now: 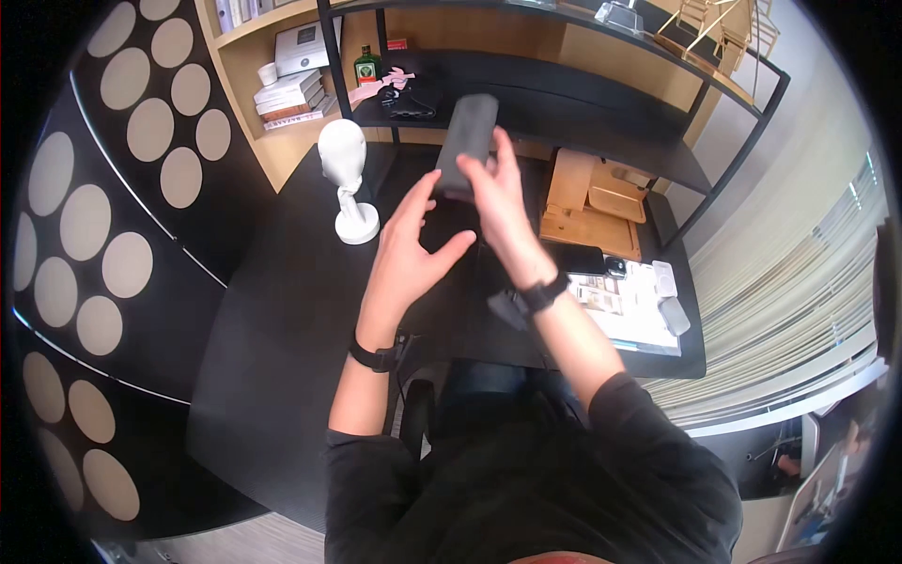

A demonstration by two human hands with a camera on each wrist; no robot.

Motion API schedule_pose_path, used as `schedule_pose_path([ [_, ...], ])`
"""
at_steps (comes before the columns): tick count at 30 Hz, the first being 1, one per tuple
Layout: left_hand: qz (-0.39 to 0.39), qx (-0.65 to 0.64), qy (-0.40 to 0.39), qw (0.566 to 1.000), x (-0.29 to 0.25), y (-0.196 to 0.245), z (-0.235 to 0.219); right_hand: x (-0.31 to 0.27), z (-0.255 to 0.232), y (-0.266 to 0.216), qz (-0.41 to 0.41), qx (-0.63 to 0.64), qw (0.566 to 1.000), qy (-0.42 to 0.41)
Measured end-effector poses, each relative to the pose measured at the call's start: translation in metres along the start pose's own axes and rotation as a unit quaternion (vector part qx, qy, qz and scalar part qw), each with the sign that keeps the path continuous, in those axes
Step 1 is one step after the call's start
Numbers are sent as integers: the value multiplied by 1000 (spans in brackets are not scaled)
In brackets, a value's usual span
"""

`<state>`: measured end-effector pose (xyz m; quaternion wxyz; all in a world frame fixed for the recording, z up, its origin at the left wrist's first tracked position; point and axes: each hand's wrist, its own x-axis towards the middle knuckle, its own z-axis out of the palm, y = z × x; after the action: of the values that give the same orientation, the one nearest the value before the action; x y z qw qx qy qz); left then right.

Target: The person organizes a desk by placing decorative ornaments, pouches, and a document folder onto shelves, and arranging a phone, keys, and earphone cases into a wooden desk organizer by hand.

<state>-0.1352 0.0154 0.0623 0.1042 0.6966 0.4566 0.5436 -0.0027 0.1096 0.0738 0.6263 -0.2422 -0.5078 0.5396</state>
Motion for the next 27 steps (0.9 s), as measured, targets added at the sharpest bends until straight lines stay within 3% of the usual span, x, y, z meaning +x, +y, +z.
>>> schedule_pose_path([
  [3, -24, -60, 2, 998, 2, 4, -10, 54, 4, -24, 26, -93, 995, 7],
  [5, -8, -52, 6, 999, 4, 2, -15, 109, -1, -10, 0, -183, 983, 21],
  [9, -8, -49, 6, 999, 3, -3, -19, 167, 3, -10, 37, -243, 968, 44],
  [13, -13, -42, 0, 999, 5, -8, -23, 198, -4, -3, 113, -325, 939, 9],
  [19, -22, -45, 18, 999, 8, -17, -28, 212, -11, 22, 101, -304, 947, 14],
  [23, -21, -34, 21, 999, 10, -21, -34, 207, -13, 15, 69, -544, 836, 24],
  [24, -20, -29, 19, 999, 10, -21, -36, 202, -14, 17, 74, -543, 836, 28],
  [26, -23, -32, 22, 999, 11, -24, -37, 199, -19, 22, -77, -626, 774, 58],
  [27, -26, -39, 26, 999, 11, -25, -37, 199, -22, 21, -77, -627, 773, 63],
])
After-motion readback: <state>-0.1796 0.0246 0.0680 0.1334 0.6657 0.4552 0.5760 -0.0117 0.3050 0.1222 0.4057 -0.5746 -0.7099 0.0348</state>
